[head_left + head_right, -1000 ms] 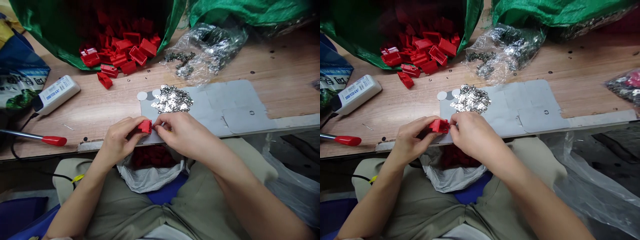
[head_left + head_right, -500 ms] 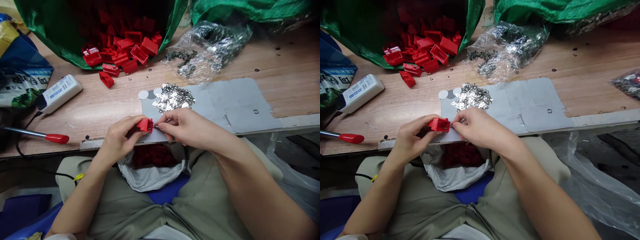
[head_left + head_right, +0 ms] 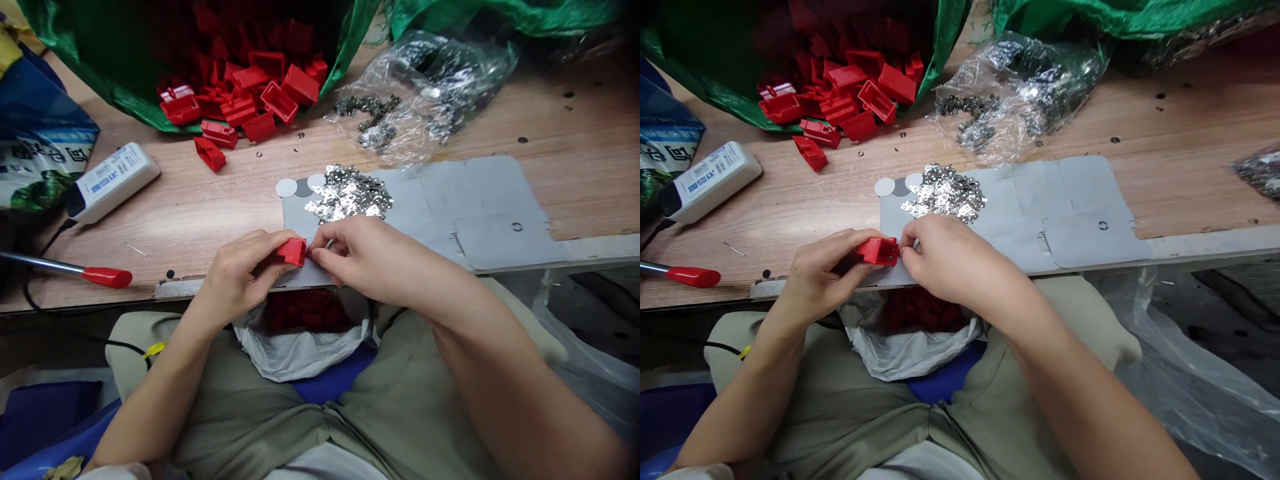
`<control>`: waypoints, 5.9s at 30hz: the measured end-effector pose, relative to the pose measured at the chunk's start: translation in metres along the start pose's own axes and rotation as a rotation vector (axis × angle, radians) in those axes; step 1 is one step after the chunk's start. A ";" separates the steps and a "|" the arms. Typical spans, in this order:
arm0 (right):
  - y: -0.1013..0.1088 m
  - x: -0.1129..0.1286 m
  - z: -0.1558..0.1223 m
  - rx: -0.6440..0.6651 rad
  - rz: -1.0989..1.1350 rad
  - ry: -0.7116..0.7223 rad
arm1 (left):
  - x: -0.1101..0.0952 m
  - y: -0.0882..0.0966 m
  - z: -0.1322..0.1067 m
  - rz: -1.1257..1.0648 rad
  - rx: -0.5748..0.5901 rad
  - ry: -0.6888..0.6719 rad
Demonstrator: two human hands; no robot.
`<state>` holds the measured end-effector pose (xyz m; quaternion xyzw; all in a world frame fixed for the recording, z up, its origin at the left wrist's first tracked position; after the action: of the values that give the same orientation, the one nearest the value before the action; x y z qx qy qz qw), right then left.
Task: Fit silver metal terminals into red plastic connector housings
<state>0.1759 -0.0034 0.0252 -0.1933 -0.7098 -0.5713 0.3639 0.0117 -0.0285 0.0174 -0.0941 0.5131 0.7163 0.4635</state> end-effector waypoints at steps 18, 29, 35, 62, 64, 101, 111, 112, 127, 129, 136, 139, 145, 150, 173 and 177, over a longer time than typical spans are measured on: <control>0.018 -0.005 -0.006 -0.145 0.727 -0.043 | 0.016 0.001 -0.005 -1.048 -0.338 0.769; -0.006 0.016 -0.016 -0.146 0.620 0.141 | 0.006 -0.021 -0.002 -1.796 -0.211 1.160; -0.004 0.026 -0.018 -0.309 0.377 0.336 | -0.002 -0.029 -0.003 -1.936 -0.132 1.188; 0.007 0.014 0.027 -0.592 0.344 0.054 | -0.010 -0.074 -0.055 0.229 0.563 0.186; -0.009 0.039 0.053 -0.495 0.101 0.173 | -0.010 -0.071 -0.048 0.126 0.576 0.139; 0.107 -0.065 0.141 -0.474 -0.455 -0.139 | 0.031 -0.006 0.008 -0.349 -0.274 0.400; 0.105 -0.079 0.110 -0.631 0.053 -0.176 | 0.028 -0.004 0.008 -0.311 -0.263 0.411; 0.105 -0.079 0.109 -0.646 0.083 -0.181 | 0.028 -0.005 0.008 -0.309 -0.261 0.409; 0.075 -0.023 0.085 -0.582 0.447 -0.186 | 0.033 -0.008 0.005 -0.560 -0.289 0.506; 0.058 -0.013 0.068 -0.484 0.475 -0.204 | 0.036 -0.006 0.004 -0.621 -0.353 0.544; 0.005 0.004 0.028 -0.524 0.395 -0.096 | 0.029 0.004 0.002 -0.533 -0.487 0.447; -0.003 0.009 0.026 -0.579 0.330 0.069 | 0.025 0.004 0.001 -0.492 -0.481 0.397; -0.005 0.014 0.017 -0.559 0.209 0.158 | 0.025 0.005 0.000 -0.466 -0.518 0.384; -0.006 0.020 0.013 -0.542 0.118 0.264 | 0.022 0.005 -0.001 -0.443 -0.506 0.333; -0.009 0.003 0.017 -0.141 0.591 -0.219 | 0.018 0.005 -0.007 -0.523 -0.536 0.296; -0.010 0.000 0.017 -0.133 0.570 -0.218 | 0.018 0.005 -0.007 -0.528 -0.533 0.310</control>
<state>0.1643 0.0105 0.0172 -0.4682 -0.6229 -0.4673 0.4176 -0.0044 -0.0245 0.0065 -0.4461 0.3315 0.6580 0.5081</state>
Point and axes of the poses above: each hand's wrist, its own z-axis towards the middle knuckle, its own y-axis out of the back of the hand, x = y × z, the point moved 5 cm from there along z, towards the middle knuckle, and after that the axes turned 13 degrees about -x, right-handed, at the moved point
